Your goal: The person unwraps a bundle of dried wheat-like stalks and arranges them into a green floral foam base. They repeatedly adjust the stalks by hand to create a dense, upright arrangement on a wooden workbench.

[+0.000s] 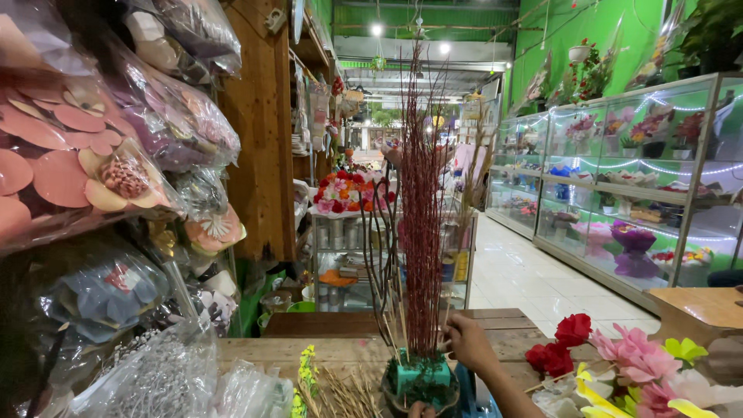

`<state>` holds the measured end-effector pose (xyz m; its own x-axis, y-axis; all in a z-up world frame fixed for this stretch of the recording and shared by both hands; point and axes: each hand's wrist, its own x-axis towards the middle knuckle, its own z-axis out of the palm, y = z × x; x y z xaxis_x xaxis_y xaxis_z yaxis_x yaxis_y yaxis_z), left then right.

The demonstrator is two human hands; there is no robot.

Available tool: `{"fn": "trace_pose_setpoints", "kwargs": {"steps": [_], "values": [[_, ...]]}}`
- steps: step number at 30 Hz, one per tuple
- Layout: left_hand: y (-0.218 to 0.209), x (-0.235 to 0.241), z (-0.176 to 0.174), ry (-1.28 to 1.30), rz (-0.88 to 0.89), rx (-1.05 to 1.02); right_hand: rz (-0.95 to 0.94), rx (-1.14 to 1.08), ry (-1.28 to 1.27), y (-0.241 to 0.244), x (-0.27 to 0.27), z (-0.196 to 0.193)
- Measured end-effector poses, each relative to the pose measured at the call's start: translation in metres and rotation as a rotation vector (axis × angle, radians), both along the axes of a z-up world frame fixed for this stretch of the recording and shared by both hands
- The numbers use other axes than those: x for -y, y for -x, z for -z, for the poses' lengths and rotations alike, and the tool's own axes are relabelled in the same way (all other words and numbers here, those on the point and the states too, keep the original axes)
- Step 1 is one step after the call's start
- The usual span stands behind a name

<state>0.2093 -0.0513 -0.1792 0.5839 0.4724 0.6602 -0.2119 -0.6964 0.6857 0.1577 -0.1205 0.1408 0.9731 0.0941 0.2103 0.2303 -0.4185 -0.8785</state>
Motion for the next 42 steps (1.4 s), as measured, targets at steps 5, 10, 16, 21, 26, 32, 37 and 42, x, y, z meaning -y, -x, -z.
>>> {"fn": "trace_pose_setpoints", "kwargs": {"steps": [5, 10, 16, 21, 26, 32, 37, 42], "values": [[0.017, -0.004, 0.003, -0.031, 0.075, -0.182, 0.03, -0.007, 0.038, 0.028, -0.008, -0.028], [0.015, 0.001, 0.006, -0.151, -0.005, 0.044, 0.017, 0.053, 0.156, 0.011, -0.006, -0.008], [0.021, -0.003, 0.001, -0.128, 0.056, -0.088, 0.012, 0.118, 0.213, -0.004, 0.0, 0.013], [0.028, 0.005, -0.002, 0.04, -0.005, -0.072, -0.002, 0.159, 0.262, -0.013, 0.005, 0.025], [0.012, 0.013, -0.002, 0.066, -0.088, 0.002, 0.042, 0.171, 0.335, -0.011, 0.003, 0.027], [-0.001, -0.009, -0.032, 0.474, 0.168, -0.534, 0.043, 0.223, 0.356, -0.032, 0.007, 0.044], [0.018, -0.014, -0.035, 0.17, 0.155, -0.488, 0.021, 0.207, 0.317, -0.032, 0.005, 0.044], [-0.008, -0.004, -0.026, 0.483, 0.058, -0.483, -0.016, 0.267, 0.311, -0.032, 0.007, 0.048]]}}
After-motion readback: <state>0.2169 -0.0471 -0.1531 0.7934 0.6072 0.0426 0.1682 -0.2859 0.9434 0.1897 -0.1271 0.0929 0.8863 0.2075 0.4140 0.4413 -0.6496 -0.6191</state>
